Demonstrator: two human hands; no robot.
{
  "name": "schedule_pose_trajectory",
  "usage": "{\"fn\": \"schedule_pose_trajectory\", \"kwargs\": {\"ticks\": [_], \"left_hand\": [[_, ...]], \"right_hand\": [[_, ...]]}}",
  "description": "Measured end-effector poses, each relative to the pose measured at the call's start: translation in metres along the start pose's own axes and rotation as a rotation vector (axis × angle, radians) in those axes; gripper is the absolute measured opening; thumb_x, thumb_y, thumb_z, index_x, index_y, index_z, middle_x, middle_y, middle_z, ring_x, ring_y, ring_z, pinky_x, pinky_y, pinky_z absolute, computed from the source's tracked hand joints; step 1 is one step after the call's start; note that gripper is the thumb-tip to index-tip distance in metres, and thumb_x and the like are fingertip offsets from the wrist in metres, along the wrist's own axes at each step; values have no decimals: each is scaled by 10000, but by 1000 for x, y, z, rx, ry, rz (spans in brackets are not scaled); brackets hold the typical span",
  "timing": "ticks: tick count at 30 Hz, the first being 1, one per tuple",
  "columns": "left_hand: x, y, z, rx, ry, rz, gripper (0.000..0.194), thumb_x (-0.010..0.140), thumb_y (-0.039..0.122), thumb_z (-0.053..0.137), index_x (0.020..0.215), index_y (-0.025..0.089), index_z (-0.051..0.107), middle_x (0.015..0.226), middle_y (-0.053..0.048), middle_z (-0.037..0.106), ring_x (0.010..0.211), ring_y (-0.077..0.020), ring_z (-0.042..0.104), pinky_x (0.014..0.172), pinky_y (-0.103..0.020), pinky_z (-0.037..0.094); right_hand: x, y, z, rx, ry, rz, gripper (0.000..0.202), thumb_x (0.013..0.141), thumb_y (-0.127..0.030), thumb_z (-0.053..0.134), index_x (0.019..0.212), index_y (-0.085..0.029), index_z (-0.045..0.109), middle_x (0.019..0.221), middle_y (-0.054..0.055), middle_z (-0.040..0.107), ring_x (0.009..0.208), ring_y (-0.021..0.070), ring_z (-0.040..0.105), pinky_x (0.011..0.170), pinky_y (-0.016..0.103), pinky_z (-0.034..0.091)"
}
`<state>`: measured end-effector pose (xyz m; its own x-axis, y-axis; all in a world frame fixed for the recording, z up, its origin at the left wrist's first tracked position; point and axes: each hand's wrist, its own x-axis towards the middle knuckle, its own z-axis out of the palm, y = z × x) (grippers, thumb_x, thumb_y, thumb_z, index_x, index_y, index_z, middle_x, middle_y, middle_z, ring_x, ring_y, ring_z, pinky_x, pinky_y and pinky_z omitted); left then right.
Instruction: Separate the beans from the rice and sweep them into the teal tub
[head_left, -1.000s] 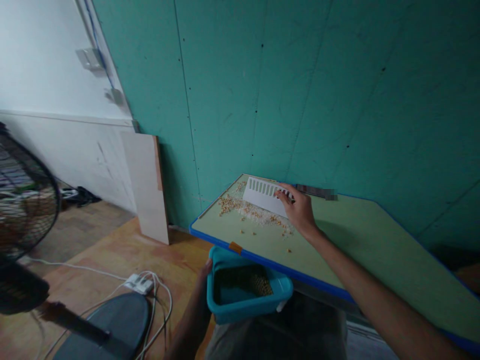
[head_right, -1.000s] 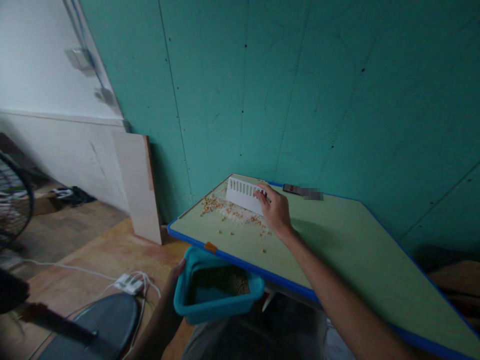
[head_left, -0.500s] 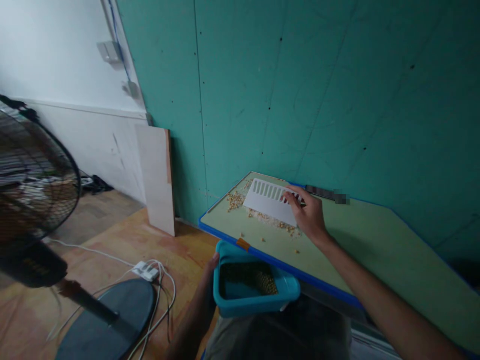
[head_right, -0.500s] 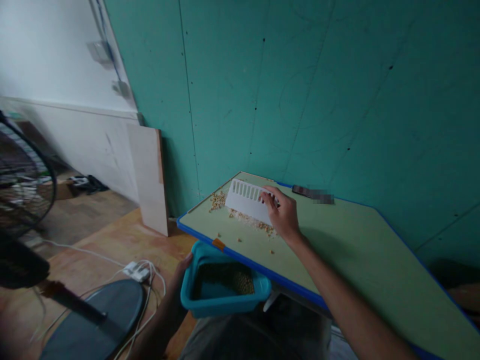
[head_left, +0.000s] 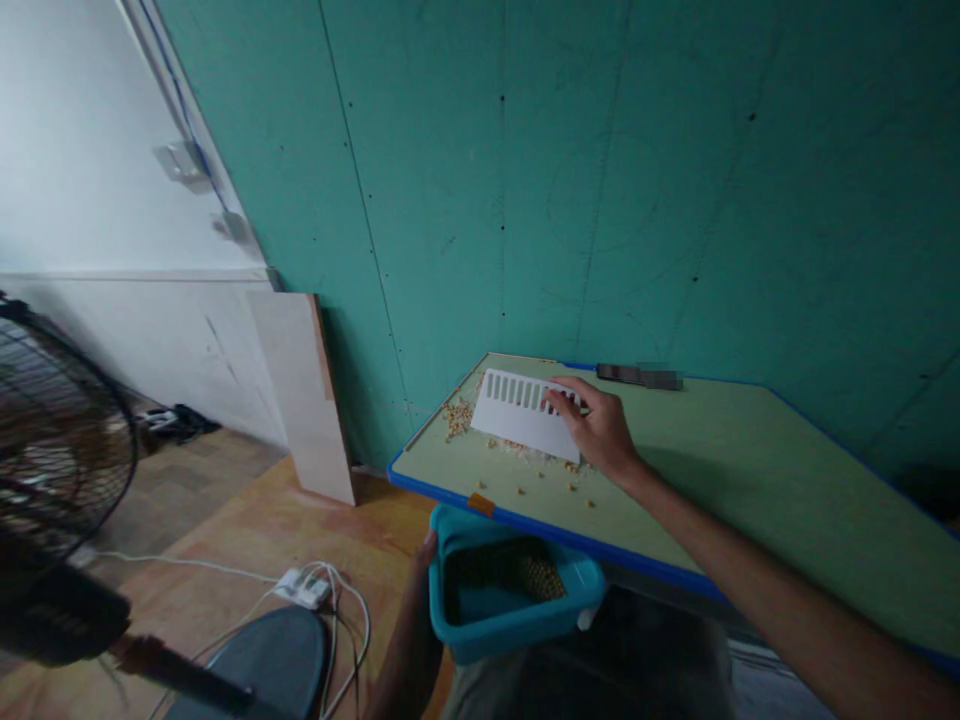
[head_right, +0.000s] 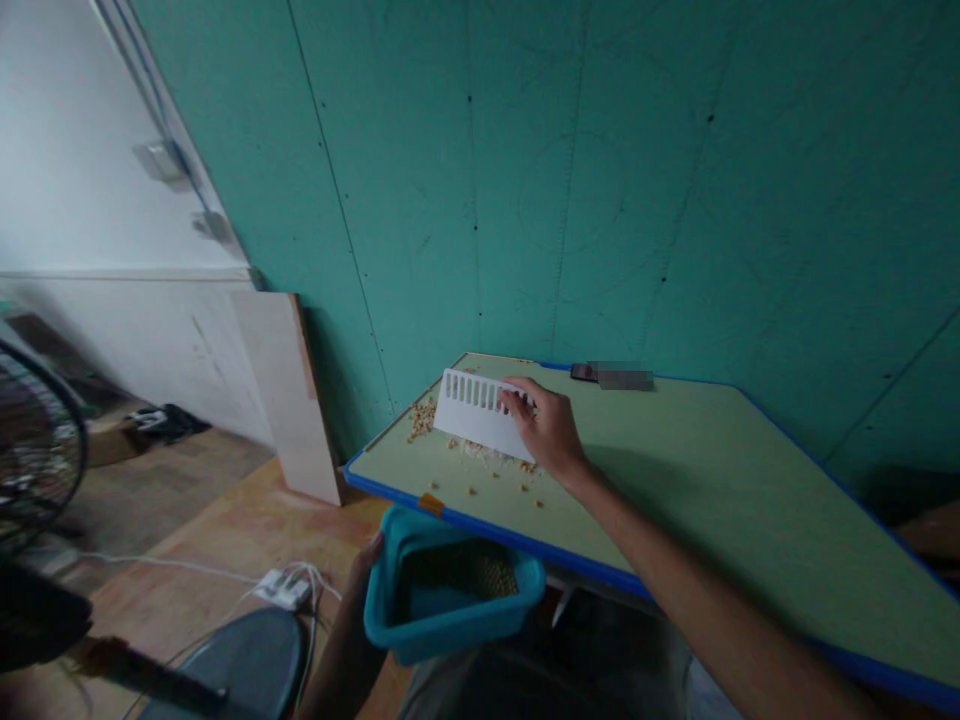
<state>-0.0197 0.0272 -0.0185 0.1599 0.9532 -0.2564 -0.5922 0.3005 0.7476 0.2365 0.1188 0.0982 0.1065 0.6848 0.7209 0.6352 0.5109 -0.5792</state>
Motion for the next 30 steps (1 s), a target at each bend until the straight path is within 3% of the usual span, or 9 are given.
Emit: {"fn": "schedule_pose_trajectory", "kwargs": {"ticks": [9,17,30], "left_hand": [[-6,-4,-2,-2,41,-2,616,773,572,738,1263,200,715,1203,-117,789,1267,-435,625,1119,-523,452],[-2,-7,-9,-8,68,-35,555,793,572,724,1178,173,750,1112,-126,814,1252,-440,633,1129,-523,439],[-4,-8,-2,-50,16,17,638,822,521,725,1349,167,658,1201,-122,789,1218,-404,666,1099,-504,473]], "right_hand": [[-8,-14,3,36,-44,-39,280,953,-427,588,1067,-227,747,954,45,783,789,197,723,711,305,540],[-7,-13,4,-95,-5,-93,306,995,-401,525,1159,-239,726,935,53,783,763,194,712,694,302,536],[-11,-16,8,-54,-76,-178,280,1010,-368,528,1163,-226,714,988,61,780,806,179,719,705,285,543]]}}
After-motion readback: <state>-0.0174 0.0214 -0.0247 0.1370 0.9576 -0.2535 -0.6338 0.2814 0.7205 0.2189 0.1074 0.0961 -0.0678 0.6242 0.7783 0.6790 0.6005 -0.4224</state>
